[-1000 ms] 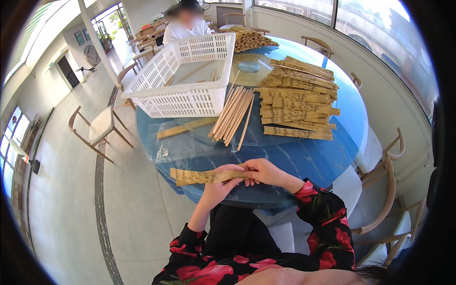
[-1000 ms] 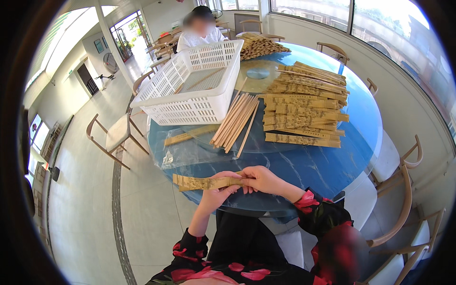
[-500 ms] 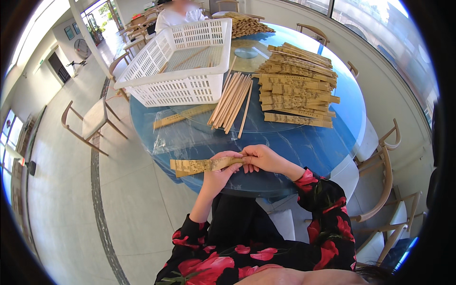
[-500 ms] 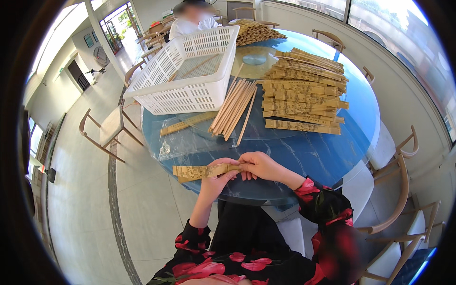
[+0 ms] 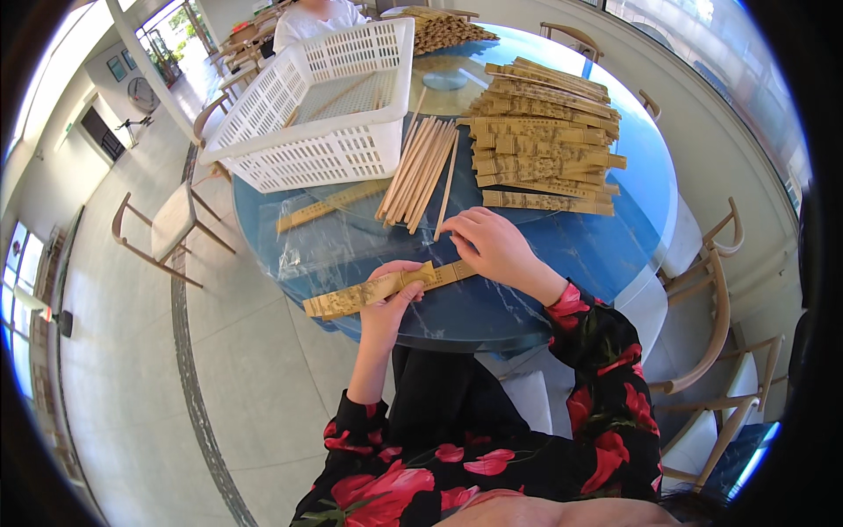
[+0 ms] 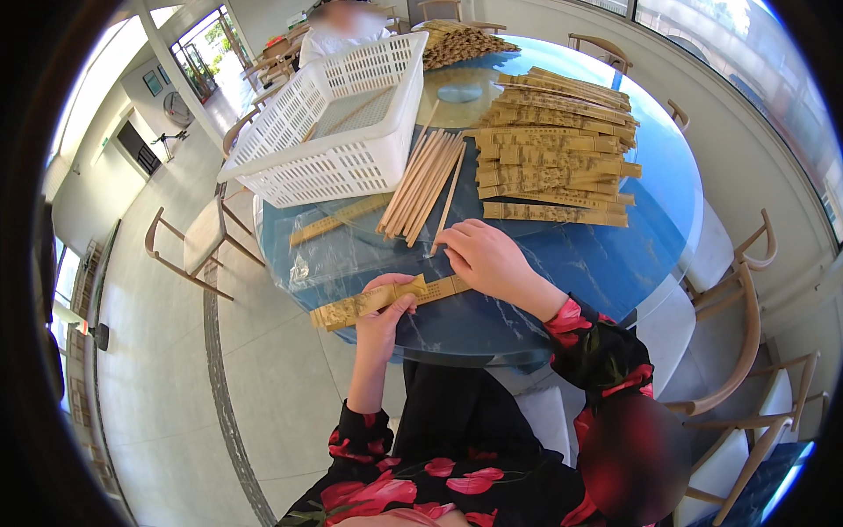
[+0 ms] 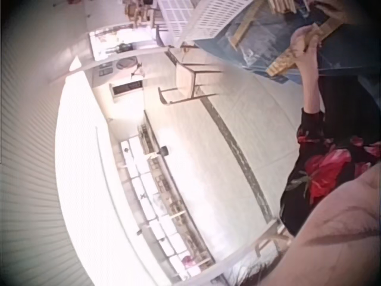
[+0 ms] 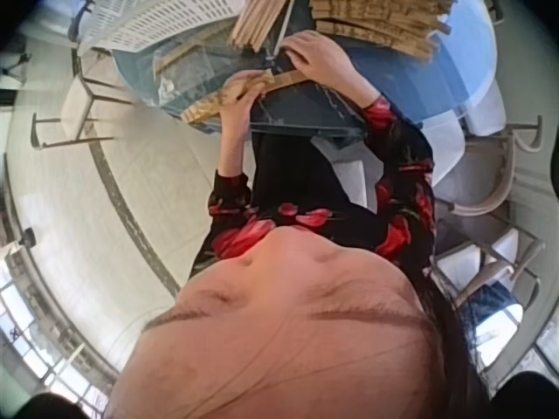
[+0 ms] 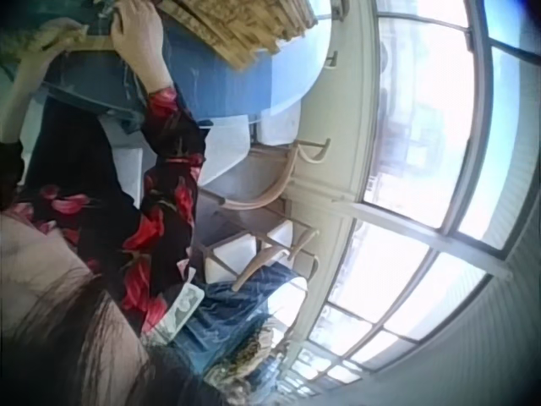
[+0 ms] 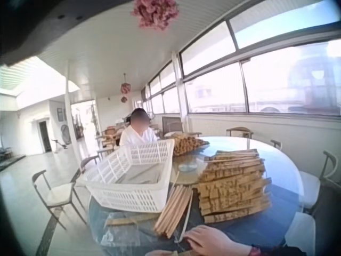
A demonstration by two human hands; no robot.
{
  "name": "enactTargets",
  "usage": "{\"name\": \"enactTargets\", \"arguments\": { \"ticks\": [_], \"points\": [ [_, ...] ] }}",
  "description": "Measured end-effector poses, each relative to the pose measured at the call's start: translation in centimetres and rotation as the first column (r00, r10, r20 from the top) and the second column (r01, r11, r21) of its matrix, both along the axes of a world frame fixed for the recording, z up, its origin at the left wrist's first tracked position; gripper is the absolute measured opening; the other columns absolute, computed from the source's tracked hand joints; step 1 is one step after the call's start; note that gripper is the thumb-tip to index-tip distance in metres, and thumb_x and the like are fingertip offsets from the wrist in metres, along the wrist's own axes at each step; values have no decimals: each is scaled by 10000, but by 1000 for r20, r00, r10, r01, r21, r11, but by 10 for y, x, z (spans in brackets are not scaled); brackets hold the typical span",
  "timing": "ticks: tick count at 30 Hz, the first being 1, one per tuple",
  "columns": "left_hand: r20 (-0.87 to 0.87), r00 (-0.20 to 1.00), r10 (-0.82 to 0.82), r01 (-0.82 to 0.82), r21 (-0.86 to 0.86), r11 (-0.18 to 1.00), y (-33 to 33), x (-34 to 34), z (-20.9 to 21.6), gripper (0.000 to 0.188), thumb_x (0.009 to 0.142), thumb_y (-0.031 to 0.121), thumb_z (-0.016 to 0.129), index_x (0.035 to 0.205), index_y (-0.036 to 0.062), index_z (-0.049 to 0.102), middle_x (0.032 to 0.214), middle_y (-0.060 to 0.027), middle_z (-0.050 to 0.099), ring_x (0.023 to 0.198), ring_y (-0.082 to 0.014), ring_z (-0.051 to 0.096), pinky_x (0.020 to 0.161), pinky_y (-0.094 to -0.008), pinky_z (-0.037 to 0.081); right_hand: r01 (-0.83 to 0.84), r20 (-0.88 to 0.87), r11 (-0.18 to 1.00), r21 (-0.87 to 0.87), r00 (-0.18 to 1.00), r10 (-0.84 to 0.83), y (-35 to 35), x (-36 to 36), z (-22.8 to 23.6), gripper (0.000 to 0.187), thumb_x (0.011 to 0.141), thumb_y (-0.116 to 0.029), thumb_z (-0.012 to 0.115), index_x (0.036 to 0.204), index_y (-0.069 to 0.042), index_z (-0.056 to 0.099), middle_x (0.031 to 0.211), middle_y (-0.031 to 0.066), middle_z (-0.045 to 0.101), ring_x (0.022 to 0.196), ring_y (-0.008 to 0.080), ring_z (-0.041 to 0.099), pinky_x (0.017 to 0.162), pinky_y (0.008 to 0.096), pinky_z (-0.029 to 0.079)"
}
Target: The person inserts thin wooden sticks into pre-cut slots on flat bamboo strips, one at a time, and places the completed units into a white basket. The person repeats this insertion and stacking process throughout the clip.
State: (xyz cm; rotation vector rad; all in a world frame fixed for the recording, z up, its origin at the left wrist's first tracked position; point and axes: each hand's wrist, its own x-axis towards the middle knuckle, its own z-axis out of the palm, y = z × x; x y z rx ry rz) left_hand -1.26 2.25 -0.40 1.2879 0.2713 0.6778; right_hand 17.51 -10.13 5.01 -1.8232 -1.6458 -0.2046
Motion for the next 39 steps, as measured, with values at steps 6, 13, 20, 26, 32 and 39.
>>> {"name": "enactTargets", "arguments": {
  "ticks": [6, 13, 20, 26, 32, 39],
  "points": [
    [3, 1000, -2, 2, 2, 1000, -1, -1, 2, 256, 880, -45, 673, 1128, -25, 613, 946, -82, 659, 778, -122, 601, 738, -248, 511, 15, 495, 1000, 4, 869, -15, 15, 22, -14, 333, 782, -127, 669, 1113, -98, 648, 1139, 33, 577, 1024, 200, 579, 846, 335, 495],
    [10, 1000, -13, 13, 14, 1000, -2, -1, 1, 250, 886, -32, 682, 1128, -15, 626, 951, -68, 660, 788, -106, 601, 737, -224, 505, -75, 471, 991, 108, 882, 15, 6, 25, -7, 260, 786, -142, 673, 1034, -75, 632, 1121, 57, 623, 1016, 228, 631, 809, 347, 530],
    [29, 999, 37, -37, -8, 999, -4, -4, 1, 262, 889, -35, 676, 1144, -11, 622, 940, -63, 657, 785, -103, 598, 732, -220, 502, 106, -416, 647, 755, 840, 347, -24, 34, 28, 66, 1019, -35, 485, 1080, -55, 470, 1012, 112, 638, 729, 133, 611, 671, 248, 510],
    [57, 997, 58, -57, -22, 998, -4, -2, 0, 276, 891, -38, 674, 1160, -19, 613, 924, -67, 653, 783, -108, 597, 730, -223, 502, 165, -776, 758, 631, 118, 620, -34, 72, 14, 95, 987, -73, 524, 1081, -83, 509, 878, 70, 579, 652, 112, 500, 590, 218, 415],
    [80, 994, 72, -70, -30, 997, -3, -4, -3, 272, 879, -60, 672, 1140, -25, 603, 1008, -90, 644, 787, -130, 602, 734, -242, 513, 159, -801, 788, 595, 46, 596, -31, 74, 7, 88, 960, -80, 503, 1040, -71, 539, 859, 72, 570, 675, 125, 498, 600, 225, 417],
    [116, 990, 77, -74, -32, 997, -6, -4, 0, 281, 891, -31, 682, 1161, -26, 609, 932, -77, 649, 790, -113, 594, 742, -229, 501, 172, -815, 797, 579, 97, 571, -32, 77, 3, 105, 936, -80, 498, 1030, -71, 543, 851, 71, 562, 674, 130, 492, 599, 233, 408]
  ]
}}
